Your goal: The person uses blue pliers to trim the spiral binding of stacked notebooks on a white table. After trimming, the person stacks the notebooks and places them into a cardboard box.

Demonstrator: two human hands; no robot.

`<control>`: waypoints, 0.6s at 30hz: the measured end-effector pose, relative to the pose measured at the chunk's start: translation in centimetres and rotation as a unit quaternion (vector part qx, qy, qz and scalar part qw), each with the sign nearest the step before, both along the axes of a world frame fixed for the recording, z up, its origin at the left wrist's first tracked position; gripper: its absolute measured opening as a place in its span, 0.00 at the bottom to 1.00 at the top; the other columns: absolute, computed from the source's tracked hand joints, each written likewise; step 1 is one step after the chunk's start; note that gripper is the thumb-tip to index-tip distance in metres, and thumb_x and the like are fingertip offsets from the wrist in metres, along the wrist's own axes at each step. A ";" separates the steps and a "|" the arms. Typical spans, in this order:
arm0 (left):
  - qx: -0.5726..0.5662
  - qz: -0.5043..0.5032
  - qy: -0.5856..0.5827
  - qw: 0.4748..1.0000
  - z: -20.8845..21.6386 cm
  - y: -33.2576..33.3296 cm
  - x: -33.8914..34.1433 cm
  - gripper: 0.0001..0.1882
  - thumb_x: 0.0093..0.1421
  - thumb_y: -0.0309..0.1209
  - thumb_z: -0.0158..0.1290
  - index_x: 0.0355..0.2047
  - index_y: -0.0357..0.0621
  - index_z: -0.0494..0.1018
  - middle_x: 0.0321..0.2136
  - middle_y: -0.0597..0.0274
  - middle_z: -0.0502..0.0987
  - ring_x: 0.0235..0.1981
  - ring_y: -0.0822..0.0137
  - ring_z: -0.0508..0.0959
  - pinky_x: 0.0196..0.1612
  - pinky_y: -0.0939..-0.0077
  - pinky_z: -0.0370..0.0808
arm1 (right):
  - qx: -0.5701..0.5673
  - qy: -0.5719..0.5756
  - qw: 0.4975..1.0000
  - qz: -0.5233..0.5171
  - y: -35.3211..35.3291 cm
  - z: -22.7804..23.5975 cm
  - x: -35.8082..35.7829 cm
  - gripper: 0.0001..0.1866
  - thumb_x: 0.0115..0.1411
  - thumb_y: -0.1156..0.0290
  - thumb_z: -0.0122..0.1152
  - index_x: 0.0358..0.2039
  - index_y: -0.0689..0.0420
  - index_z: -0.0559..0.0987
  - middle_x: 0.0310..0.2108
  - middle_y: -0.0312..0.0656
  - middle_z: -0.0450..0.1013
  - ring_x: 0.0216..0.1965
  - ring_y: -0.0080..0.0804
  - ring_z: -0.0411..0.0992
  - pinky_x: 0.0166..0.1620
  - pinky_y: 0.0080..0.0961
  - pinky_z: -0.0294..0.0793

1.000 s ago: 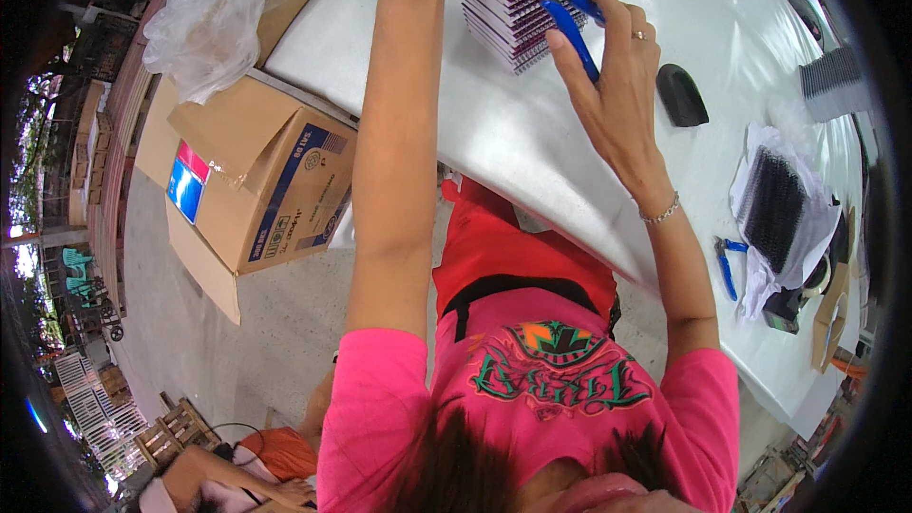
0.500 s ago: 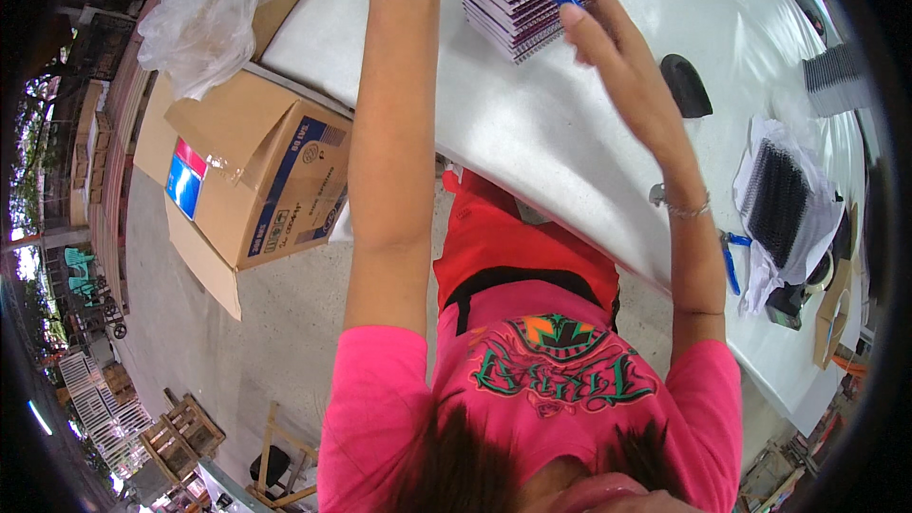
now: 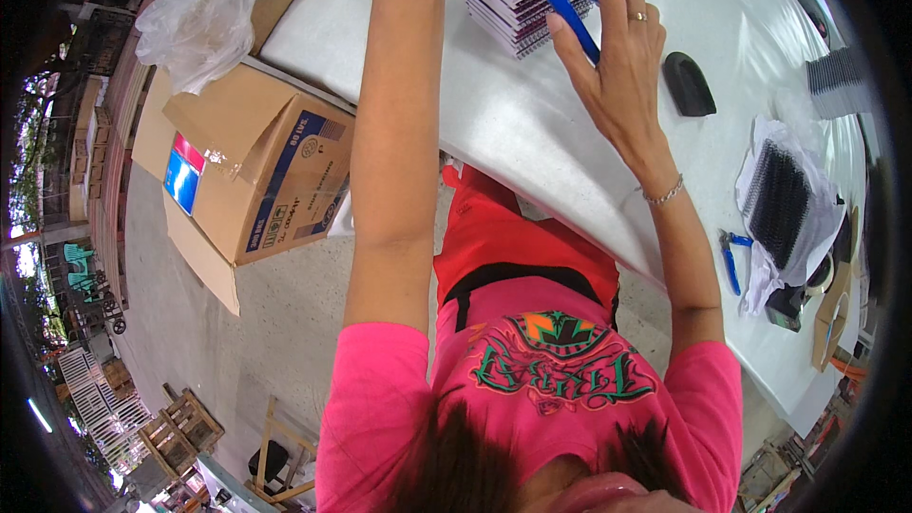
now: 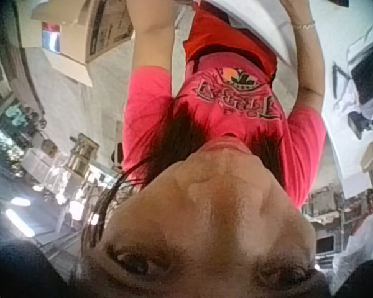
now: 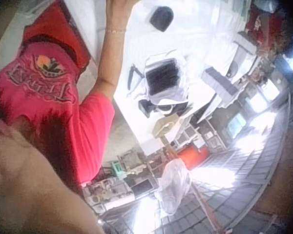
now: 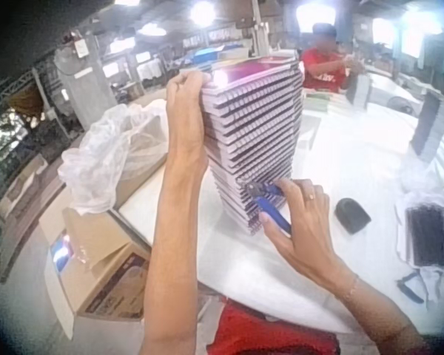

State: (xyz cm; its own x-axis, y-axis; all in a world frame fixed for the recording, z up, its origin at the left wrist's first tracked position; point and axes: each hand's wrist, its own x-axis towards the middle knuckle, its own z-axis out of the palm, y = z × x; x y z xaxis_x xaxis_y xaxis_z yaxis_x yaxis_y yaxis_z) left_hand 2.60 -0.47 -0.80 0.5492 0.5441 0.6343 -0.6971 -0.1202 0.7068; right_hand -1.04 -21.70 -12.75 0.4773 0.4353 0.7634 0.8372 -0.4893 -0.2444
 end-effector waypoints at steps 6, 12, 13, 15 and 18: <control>-0.014 -0.040 -0.014 0.999 -0.1 0.0 0.1 0.19 0.59 0.39 0.55 0.45 0.41 0.70 0.40 0.63 0.72 0.43 0.69 0.70 0.50 0.75 0.67 | 0.070 0.459 0.862 0.204 -0.6 2.4 -0.7 0.26 0.69 0.49 0.55 0.55 0.58 0.73 0.35 0.49 0.76 0.34 0.37 0.73 0.41 0.33 0.71; -0.010 -0.015 -0.008 1.000 0.0 0.0 0.2 0.18 0.59 0.39 0.55 0.45 0.41 0.70 0.40 0.63 0.72 0.43 0.69 0.70 0.50 0.74 0.67 | 0.070 0.181 0.976 0.097 -0.8 1.5 -1.2 0.26 0.67 0.50 0.58 0.54 0.58 0.74 0.42 0.48 0.75 0.41 0.37 0.72 0.45 0.33 0.70; -0.006 -0.014 -0.011 1.000 0.0 0.0 0.2 0.18 0.59 0.39 0.55 0.45 0.41 0.69 0.40 0.63 0.72 0.43 0.69 0.70 0.50 0.74 0.67 | 0.040 0.138 0.988 0.063 -1.0 1.3 -1.0 0.26 0.66 0.50 0.59 0.55 0.57 0.74 0.43 0.47 0.75 0.43 0.37 0.71 0.46 0.33 0.68; 0.001 -0.010 -0.015 1.000 0.0 0.2 0.2 0.19 0.59 0.39 0.55 0.45 0.40 0.69 0.40 0.62 0.72 0.43 0.69 0.70 0.50 0.74 0.67 | -0.019 0.051 0.999 -0.006 -1.4 1.0 -0.6 0.26 0.65 0.50 0.61 0.56 0.55 0.75 0.46 0.47 0.74 0.46 0.37 0.69 0.48 0.34 0.65; 0.002 0.004 -0.014 1.000 0.0 0.0 0.4 0.19 0.60 0.39 0.54 0.45 0.40 0.69 0.40 0.62 0.72 0.44 0.68 0.70 0.50 0.74 0.67 | -0.007 0.000 1.000 -0.008 -1.2 0.3 -0.1 0.27 0.64 0.49 0.61 0.57 0.53 0.74 0.47 0.45 0.73 0.46 0.38 0.68 0.50 0.38 0.64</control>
State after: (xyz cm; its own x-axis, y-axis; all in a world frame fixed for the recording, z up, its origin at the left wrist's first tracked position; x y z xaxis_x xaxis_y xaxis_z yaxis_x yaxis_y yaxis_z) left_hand 3.00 -0.46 -0.78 0.5264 0.5459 0.6518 -0.7157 -0.1293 0.6863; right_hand -1.11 -22.86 -12.48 0.4841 0.4382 0.7574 0.8294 -0.5056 -0.2375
